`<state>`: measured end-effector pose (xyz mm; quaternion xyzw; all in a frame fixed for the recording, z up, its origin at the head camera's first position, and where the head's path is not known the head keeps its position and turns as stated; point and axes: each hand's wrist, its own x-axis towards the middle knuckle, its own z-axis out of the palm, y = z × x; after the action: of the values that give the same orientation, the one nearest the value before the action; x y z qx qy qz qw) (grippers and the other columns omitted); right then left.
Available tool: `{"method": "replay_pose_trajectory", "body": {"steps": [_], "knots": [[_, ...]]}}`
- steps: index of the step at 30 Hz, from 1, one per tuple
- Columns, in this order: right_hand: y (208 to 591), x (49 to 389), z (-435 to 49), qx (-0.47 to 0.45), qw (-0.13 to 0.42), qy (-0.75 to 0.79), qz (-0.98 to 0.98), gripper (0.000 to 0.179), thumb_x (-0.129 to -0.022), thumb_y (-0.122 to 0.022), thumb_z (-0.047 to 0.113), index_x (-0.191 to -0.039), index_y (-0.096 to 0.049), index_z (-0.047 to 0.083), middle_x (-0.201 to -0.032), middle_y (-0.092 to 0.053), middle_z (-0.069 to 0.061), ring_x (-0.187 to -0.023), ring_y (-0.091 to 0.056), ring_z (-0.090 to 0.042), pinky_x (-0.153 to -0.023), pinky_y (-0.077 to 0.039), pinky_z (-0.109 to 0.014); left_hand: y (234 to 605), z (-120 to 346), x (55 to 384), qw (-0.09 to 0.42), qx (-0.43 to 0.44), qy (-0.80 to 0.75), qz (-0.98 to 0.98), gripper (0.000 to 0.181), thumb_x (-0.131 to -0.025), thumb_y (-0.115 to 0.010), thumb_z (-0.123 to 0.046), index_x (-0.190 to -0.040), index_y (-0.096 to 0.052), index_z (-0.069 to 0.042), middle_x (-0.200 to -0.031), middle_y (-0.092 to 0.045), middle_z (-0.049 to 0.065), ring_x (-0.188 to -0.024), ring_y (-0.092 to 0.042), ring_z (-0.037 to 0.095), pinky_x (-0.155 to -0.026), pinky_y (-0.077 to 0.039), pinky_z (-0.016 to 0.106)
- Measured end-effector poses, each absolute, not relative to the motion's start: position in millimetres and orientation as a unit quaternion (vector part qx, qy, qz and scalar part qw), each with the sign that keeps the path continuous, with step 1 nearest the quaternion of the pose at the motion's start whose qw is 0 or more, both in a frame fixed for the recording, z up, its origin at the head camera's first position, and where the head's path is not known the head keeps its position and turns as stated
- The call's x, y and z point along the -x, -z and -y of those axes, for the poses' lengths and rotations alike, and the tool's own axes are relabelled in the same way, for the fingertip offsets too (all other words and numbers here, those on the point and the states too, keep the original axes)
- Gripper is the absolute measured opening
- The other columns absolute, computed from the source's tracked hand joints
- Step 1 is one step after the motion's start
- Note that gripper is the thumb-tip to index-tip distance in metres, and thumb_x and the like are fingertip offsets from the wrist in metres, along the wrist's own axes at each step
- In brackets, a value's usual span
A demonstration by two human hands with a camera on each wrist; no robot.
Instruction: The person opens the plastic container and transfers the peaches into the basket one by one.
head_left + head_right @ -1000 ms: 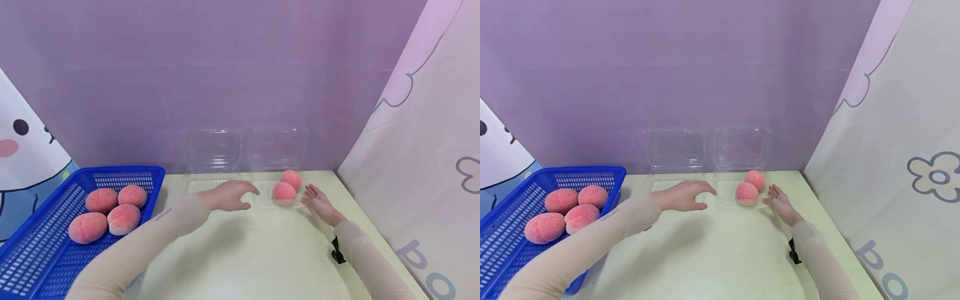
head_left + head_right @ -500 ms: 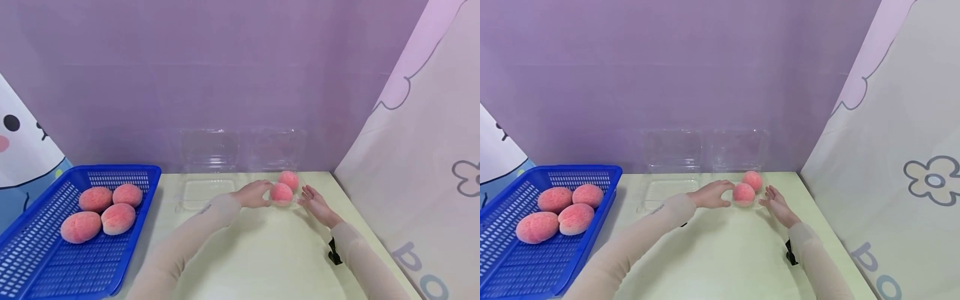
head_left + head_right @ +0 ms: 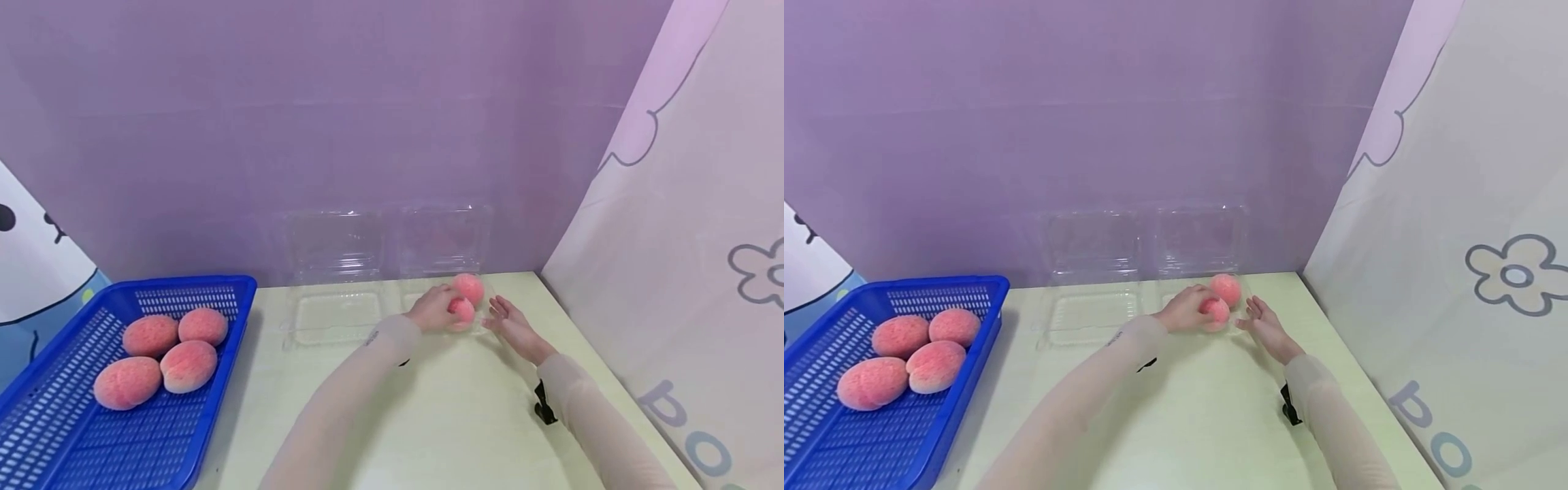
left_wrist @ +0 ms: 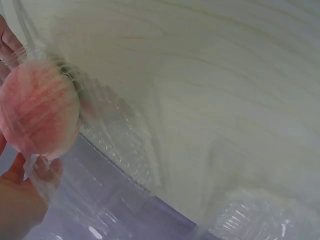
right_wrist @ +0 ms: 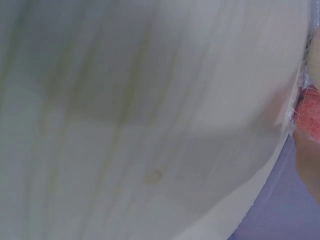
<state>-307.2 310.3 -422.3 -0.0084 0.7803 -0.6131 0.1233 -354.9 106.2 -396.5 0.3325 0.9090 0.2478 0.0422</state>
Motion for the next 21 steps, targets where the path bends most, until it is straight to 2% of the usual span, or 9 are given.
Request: {"method": "replay_pose_trajectory", "body": {"steps": [4, 9, 16, 21], "knots": [[422, 307, -312, 0.002, 0.120, 0.610, -0.783, 0.083, -0.090, -0.051, 0.009, -0.144, 0.011, -0.001, -0.153, 0.002, -0.019, -0.140, -0.004, -0.036, -0.112, -0.016, -0.048, 400, -119, 356, 0.026, -0.337, -0.246, -0.908, 0.037, -0.085, -0.062, -0.024, -0.121, -0.059, -0.016, -0.123, -0.057, 0.003, -0.112, -0.054, 0.017, -0.095, -0.042, 0.027], [420, 306, -313, 0.002, 0.117, 0.617, -0.778, 0.084, -0.090, -0.053, 0.009, -0.144, 0.011, -0.001, -0.153, 0.002, -0.020, -0.140, -0.004, -0.037, -0.112, -0.015, -0.048, 401, -126, 356, 0.037, -0.315, -0.246, -0.916, 0.040, -0.086, -0.058, -0.023, -0.126, -0.055, -0.019, -0.133, -0.051, 0.002, -0.120, -0.050, 0.019, -0.102, -0.037, 0.028], [419, 306, -311, 0.004, 0.116, 0.613, -0.782, 0.084, -0.091, -0.052, 0.011, -0.144, 0.011, 0.000, -0.153, 0.002, -0.020, -0.140, -0.004, -0.037, -0.112, -0.016, -0.049, 403, -126, 361, 0.066, -0.292, -0.274, -0.914, 0.041, -0.083, -0.062, -0.026, -0.123, -0.057, -0.019, -0.134, -0.050, 0.000, -0.123, -0.046, 0.017, -0.104, -0.036, 0.027], [422, 306, -309, 0.008, 0.115, 0.612, -0.783, 0.083, -0.090, -0.052, 0.010, -0.144, 0.011, -0.001, -0.152, 0.001, -0.020, -0.140, -0.004, -0.037, -0.112, -0.015, -0.050, 408, -123, 365, 0.061, -0.284, -0.284, -0.914, 0.043, -0.080, -0.066, -0.026, -0.122, -0.058, -0.019, -0.134, -0.050, 0.004, -0.123, -0.046, 0.021, -0.103, -0.037, 0.031]]}}
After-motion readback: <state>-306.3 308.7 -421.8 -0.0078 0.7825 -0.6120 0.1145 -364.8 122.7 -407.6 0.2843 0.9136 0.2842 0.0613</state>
